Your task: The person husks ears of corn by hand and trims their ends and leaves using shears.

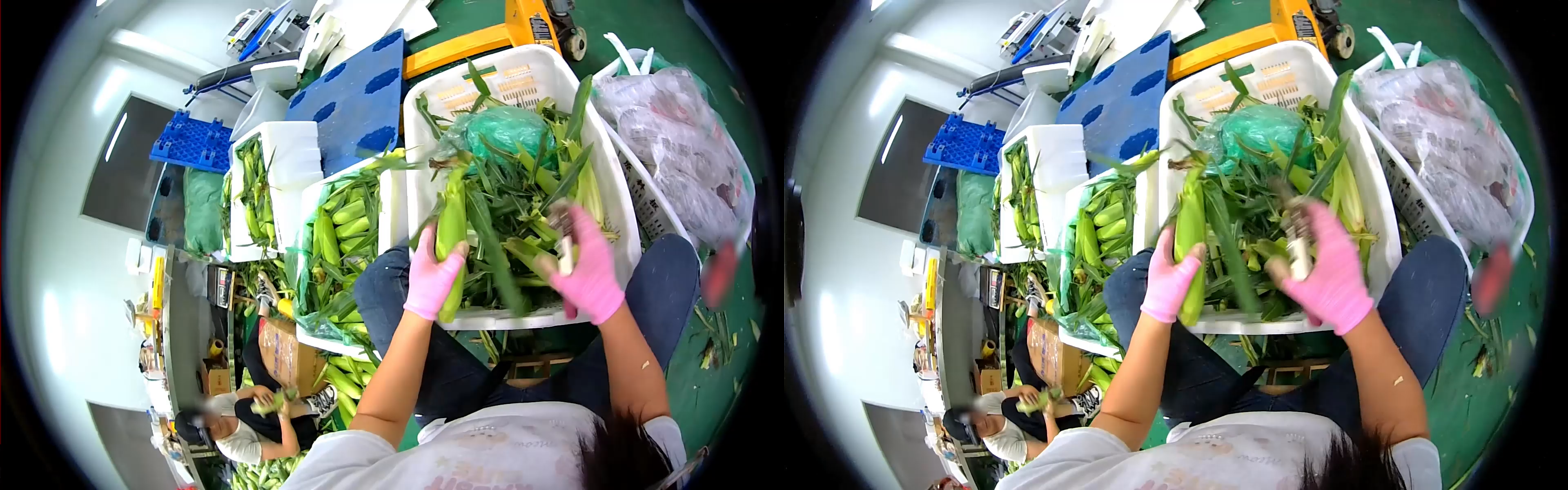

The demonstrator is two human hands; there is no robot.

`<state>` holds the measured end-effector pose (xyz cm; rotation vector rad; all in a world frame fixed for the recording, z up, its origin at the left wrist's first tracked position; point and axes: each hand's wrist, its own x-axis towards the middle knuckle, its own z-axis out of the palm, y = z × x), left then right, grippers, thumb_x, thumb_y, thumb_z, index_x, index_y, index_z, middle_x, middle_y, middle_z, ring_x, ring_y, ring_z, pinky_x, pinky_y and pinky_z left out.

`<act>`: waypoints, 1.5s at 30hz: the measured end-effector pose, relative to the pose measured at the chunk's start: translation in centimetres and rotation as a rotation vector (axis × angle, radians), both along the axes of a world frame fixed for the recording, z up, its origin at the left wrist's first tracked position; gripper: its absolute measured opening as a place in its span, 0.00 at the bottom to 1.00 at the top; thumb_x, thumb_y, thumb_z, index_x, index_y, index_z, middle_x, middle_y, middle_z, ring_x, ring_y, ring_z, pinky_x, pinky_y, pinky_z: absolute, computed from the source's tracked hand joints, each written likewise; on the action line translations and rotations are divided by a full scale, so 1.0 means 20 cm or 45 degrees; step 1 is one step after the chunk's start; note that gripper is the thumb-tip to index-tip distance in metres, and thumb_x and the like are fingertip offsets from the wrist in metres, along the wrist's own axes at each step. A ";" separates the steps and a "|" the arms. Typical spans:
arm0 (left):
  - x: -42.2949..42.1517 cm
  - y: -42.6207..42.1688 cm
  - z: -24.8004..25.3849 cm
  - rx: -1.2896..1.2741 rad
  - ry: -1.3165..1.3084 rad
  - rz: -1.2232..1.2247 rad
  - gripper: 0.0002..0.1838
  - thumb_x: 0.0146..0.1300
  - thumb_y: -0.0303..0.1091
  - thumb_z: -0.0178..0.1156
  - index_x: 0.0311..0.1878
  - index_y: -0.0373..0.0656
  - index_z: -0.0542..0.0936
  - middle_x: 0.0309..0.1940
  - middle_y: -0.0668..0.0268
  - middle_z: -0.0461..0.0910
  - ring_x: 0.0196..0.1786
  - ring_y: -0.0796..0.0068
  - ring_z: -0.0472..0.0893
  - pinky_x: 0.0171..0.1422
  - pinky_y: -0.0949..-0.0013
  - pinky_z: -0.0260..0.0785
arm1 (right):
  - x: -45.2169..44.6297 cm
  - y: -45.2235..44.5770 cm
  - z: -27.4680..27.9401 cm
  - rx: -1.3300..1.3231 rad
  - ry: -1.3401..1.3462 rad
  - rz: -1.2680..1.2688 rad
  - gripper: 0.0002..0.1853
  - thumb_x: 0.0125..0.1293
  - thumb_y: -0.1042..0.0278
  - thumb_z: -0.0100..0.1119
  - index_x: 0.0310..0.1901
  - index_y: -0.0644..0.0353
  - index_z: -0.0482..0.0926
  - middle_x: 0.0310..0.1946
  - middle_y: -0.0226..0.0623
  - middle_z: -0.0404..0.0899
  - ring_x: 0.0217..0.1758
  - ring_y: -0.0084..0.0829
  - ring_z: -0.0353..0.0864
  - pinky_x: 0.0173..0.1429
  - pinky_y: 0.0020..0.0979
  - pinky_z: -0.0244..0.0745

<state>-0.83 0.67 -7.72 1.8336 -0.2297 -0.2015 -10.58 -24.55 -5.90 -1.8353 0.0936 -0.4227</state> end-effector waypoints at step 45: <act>0.13 -0.01 0.31 -0.068 0.357 -0.644 0.45 0.51 0.55 0.79 0.63 0.37 0.71 0.47 0.63 0.80 0.48 0.72 0.81 0.56 0.67 0.75 | -0.12 0.10 0.02 1.268 0.698 0.945 0.25 0.67 0.67 0.66 0.61 0.65 0.68 0.37 0.32 0.79 0.36 0.24 0.79 0.41 0.28 0.78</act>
